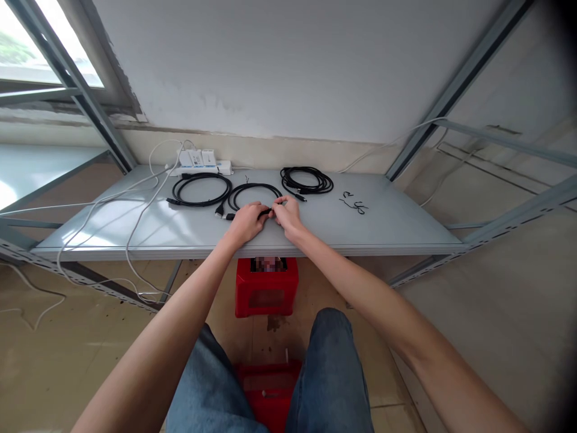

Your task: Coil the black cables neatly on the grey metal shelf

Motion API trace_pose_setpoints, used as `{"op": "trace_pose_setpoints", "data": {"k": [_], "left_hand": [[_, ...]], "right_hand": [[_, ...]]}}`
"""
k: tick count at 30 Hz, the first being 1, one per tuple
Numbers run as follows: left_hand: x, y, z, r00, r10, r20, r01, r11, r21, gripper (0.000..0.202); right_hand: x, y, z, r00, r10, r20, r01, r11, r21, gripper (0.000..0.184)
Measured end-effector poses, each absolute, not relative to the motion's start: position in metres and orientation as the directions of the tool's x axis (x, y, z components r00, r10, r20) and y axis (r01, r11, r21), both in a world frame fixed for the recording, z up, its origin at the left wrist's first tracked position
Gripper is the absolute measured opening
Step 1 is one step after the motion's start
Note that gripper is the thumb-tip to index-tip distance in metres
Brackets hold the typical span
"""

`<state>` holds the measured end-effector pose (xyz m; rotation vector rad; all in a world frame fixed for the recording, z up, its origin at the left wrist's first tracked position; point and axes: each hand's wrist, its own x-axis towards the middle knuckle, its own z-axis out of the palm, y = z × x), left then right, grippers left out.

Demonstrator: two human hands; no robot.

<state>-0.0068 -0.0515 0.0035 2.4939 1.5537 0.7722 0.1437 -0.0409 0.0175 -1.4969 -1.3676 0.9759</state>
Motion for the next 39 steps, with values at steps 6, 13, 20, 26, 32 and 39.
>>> {"op": "trace_pose_setpoints", "data": {"k": [6, 13, 20, 26, 32, 39], "left_hand": [[-0.006, -0.053, 0.005, 0.344, 0.862, 0.371, 0.803, -0.476, 0.36, 0.036], [-0.006, -0.056, 0.008, 0.346, 0.856, 0.383, 0.792, -0.486, 0.37, 0.031], [-0.007, -0.055, 0.007, 0.342, 0.867, 0.361, 0.811, -0.467, 0.352, 0.031], [-0.007, -0.051, 0.003, 0.336, 0.872, 0.356, 0.826, -0.454, 0.335, 0.032], [-0.007, -0.051, 0.003, 0.331, 0.878, 0.347, 0.836, -0.443, 0.324, 0.033], [-0.008, -0.05, 0.001, 0.341, 0.87, 0.355, 0.837, -0.453, 0.307, 0.034]], "right_hand": [[0.141, -0.043, 0.033, 0.105, 0.979, -0.176, 0.078, -0.184, -0.98, 0.021], [0.137, -0.055, 0.051, 0.106, 0.94, -0.324, -0.121, -0.311, -0.943, 0.024], [0.143, -0.055, 0.039, 0.016, 0.976, -0.215, -0.033, -0.215, -0.976, 0.02], [0.175, -0.036, 0.017, -0.199, 0.961, 0.19, 0.282, 0.242, -0.928, 0.016], [0.191, -0.031, 0.003, -0.394, 0.744, 0.539, 0.56, 0.66, -0.501, 0.017], [0.189, -0.038, 0.002, -0.461, 0.677, 0.574, 0.671, 0.689, -0.274, 0.017]]}}
